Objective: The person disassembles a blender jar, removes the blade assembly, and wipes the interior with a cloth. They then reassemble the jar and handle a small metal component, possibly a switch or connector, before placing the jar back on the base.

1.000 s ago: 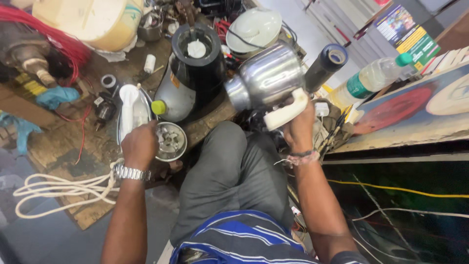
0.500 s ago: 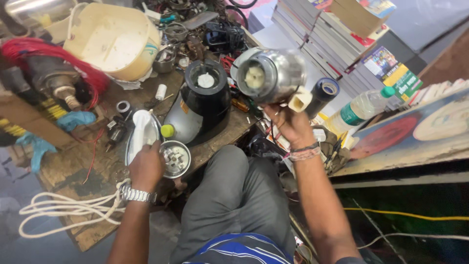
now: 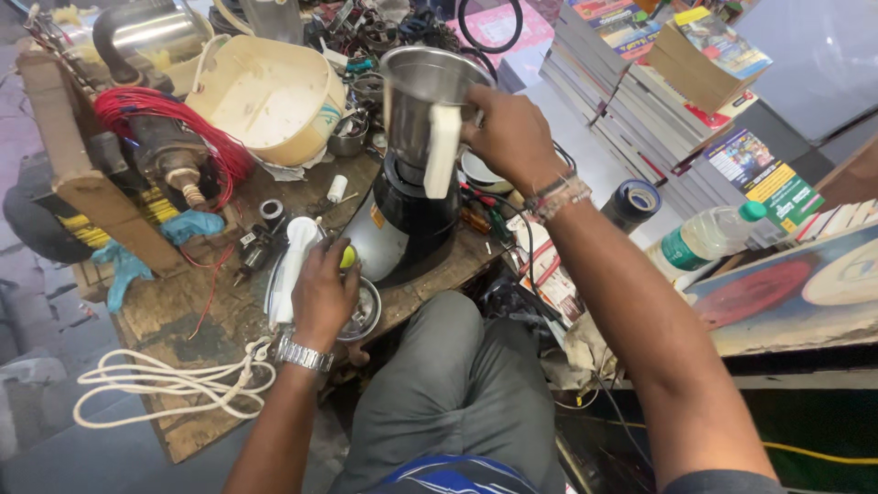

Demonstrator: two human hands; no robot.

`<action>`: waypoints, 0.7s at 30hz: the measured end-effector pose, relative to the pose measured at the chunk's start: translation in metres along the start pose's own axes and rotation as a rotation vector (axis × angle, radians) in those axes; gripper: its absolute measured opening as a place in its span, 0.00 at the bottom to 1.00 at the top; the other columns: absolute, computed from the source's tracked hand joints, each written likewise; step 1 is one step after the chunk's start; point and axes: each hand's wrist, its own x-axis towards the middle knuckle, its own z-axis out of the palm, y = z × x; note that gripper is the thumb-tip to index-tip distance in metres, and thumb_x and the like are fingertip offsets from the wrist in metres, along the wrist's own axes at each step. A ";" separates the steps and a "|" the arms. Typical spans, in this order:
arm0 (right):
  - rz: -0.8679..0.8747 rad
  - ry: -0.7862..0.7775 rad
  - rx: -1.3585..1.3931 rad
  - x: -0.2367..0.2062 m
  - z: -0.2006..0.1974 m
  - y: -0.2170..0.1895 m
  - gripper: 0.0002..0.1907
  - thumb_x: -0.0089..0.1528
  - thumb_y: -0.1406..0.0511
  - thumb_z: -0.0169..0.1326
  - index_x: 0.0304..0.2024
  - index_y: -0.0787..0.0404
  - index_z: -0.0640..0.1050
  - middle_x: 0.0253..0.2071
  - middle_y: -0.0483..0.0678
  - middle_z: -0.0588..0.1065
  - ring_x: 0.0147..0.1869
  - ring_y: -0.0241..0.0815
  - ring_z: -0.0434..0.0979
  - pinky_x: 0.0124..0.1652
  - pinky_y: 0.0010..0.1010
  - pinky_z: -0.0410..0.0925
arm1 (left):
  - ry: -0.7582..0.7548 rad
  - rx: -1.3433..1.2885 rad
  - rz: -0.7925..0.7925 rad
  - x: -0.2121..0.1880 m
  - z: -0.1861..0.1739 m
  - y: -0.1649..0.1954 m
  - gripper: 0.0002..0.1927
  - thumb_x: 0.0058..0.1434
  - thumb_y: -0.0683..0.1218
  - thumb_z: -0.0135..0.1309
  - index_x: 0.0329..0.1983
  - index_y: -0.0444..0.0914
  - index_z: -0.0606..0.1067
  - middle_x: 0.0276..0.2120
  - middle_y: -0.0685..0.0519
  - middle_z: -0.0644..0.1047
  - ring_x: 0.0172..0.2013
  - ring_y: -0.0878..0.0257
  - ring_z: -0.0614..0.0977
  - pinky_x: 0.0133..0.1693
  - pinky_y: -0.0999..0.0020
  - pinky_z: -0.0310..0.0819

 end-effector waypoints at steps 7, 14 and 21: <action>-0.719 0.033 -0.393 0.040 -0.017 0.036 0.14 0.58 0.65 0.62 0.46 0.47 0.83 0.69 0.60 0.70 0.75 0.66 0.59 0.69 0.49 0.61 | -0.022 -0.124 0.034 0.026 0.012 0.005 0.26 0.58 0.46 0.63 0.61 0.39 0.73 0.63 0.40 0.72 0.58 0.42 0.76 0.54 0.54 0.73; -0.509 0.057 -0.123 -0.023 -0.027 0.008 0.28 0.64 0.61 0.58 0.67 0.60 0.72 0.72 0.63 0.62 0.73 0.67 0.62 0.65 0.52 0.63 | -0.193 -0.250 0.024 0.078 0.035 0.012 0.59 0.52 0.59 0.73 0.74 0.30 0.50 0.69 0.30 0.59 0.69 0.36 0.62 0.65 0.48 0.58; -0.405 -0.176 -0.272 -0.019 -0.006 -0.009 0.17 0.66 0.67 0.53 0.58 0.50 0.78 0.70 0.52 0.69 0.71 0.58 0.69 0.62 0.47 0.67 | -0.137 -0.361 0.118 0.101 0.060 0.022 0.68 0.47 0.62 0.74 0.77 0.32 0.45 0.74 0.31 0.54 0.74 0.40 0.56 0.71 0.51 0.55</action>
